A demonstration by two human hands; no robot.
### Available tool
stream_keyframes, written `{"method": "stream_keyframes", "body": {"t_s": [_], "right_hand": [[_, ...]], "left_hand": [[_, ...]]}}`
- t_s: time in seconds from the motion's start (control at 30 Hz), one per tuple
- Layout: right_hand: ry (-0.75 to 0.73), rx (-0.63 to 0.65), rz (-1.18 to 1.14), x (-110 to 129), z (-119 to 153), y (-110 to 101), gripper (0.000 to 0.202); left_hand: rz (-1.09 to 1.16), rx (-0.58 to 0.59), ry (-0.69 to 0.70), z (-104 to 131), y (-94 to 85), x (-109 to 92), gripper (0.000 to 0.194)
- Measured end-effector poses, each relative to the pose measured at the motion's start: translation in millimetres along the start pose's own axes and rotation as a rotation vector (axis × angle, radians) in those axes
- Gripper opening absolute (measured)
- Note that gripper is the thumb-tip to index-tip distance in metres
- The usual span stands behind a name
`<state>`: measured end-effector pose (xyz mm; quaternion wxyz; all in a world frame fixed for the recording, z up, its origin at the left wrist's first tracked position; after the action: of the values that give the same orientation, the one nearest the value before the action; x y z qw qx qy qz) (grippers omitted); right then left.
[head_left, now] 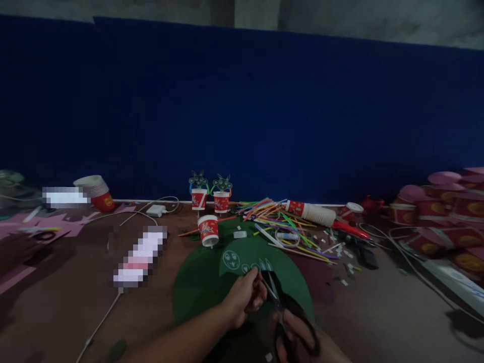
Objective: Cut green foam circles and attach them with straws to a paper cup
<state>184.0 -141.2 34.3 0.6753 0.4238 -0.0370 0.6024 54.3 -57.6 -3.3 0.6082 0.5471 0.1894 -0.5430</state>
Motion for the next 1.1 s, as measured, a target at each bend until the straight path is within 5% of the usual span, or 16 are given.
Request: {"method": "stream_keyframes", "body": {"t_s": [0.13,0.5,0.83,1.1], "right_hand": [[0.112,0.073,-0.095,13.2,7.8,-0.6,0.039],[-0.036,-0.069,-0.163,29.8,-6.1,-8.7,0.036],[-0.288,-0.26,0.024,23.2,-17.7,-1.8,0.035],[-0.393,-0.251,0.209,23.0,-24.6,-12.8,0.034]], "left_hand": [[-0.1,-0.015,0.049,1.0,2.0,3.6,0.043],[-0.21,-0.047,0.014,12.9,10.1,-5.3,0.048],[-0.199,0.045,0.113,14.7,10.3,-11.7,0.055],[-0.186,0.096,0.136,10.4,5.0,-15.6,0.055]]}}
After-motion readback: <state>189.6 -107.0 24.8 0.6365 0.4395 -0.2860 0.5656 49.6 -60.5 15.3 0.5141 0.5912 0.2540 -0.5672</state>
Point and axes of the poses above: each hand's wrist, its own z-axis away from the middle knuckle, its own y-axis out of the palm, x = y × z, the point moved 1 cm from there along -z, towards the middle knuckle, and after that the axes turned 10 degrees about y, right-handed, at the moved point
